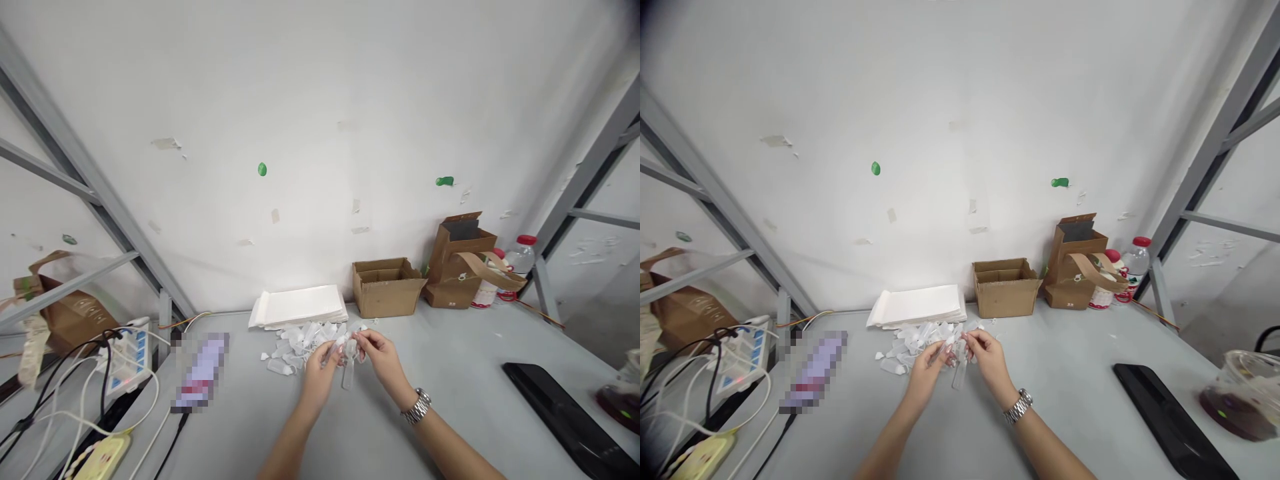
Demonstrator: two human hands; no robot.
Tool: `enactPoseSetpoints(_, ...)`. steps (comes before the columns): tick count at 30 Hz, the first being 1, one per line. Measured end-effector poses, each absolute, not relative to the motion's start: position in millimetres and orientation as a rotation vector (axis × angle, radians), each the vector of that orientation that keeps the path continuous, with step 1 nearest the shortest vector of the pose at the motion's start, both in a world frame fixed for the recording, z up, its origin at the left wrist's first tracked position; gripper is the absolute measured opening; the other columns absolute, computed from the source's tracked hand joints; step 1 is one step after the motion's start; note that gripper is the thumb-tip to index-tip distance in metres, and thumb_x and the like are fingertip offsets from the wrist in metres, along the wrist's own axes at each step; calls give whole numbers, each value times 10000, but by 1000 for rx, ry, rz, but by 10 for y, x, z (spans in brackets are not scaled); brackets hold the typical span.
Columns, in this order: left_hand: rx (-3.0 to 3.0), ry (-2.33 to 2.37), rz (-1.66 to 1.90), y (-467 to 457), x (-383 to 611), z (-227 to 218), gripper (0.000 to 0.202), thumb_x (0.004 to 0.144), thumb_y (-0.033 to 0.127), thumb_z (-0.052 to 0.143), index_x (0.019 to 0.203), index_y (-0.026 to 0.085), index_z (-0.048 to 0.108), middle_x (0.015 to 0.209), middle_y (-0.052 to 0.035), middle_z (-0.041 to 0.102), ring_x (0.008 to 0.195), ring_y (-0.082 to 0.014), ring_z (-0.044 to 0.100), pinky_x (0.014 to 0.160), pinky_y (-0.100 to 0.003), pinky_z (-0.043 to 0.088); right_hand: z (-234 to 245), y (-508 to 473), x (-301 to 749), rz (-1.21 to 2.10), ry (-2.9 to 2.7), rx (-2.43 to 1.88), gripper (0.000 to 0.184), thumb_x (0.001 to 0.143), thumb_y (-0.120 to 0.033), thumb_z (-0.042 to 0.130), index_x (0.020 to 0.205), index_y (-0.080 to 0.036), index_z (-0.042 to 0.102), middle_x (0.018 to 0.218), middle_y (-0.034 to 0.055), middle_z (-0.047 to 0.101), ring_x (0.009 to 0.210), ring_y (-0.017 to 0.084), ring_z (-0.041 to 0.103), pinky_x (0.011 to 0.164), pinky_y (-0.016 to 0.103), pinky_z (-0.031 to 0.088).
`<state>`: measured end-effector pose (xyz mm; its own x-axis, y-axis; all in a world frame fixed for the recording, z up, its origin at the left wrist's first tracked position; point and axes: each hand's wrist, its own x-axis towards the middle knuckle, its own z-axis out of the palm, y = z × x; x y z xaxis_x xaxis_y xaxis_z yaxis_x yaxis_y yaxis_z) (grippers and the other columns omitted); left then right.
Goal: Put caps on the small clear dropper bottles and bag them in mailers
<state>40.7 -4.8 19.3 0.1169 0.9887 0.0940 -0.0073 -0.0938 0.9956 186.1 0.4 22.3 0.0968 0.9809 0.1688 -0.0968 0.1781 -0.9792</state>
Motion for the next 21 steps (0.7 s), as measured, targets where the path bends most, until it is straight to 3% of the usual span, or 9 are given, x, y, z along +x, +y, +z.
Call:
enactPoseSetpoints(6, 1156, 996, 1188, -22, 371, 228, 332, 701, 480, 592, 678, 149, 620, 653, -10, 612, 627, -138, 538, 674, -270, 424, 161, 88, 1916, 1080, -950, -1060, 380, 608, -542, 684, 579, -172, 600, 474, -22, 508, 476, 116, 438, 511, 265, 352)
enactPoseSetpoints(11, 1169, 1009, 1212, -21, 368, 248, 337, 692, 481, 603, 734, 148, 638, 670, -16, 618, 645, -143, 537, 688, -278, 429, 239, 57, 1913, 1385, -796, -855, 288, 578, -427, 752, 658, -162, 670, 525, -25, 526, 508, 91, 436, 542, 244, 366)
enactPoseSetpoints(15, 1196, 1005, 1183, -33, 400, 250, 373, 661, 496, 625, 806, 153, 648, 697, -21, 637, 647, -154, 558, 666, -285, 449, 271, 54, 1926, 1516, -742, -782, 317, 538, -351, 790, 776, -161, 703, 650, -2, 585, 557, 85, 462, 575, 236, 377)
enactPoseSetpoints(21, 1252, 980, 1173, -54, 428, 229, 342, 676, 470, 623, 808, 156, 654, 720, -29, 652, 671, -163, 576, 655, -278, 463, 216, 93, 1931, 1456, -834, -803, 286, 595, -416, 746, 588, -150, 643, 477, -48, 458, 448, 55, 313, 481, 226, 261)
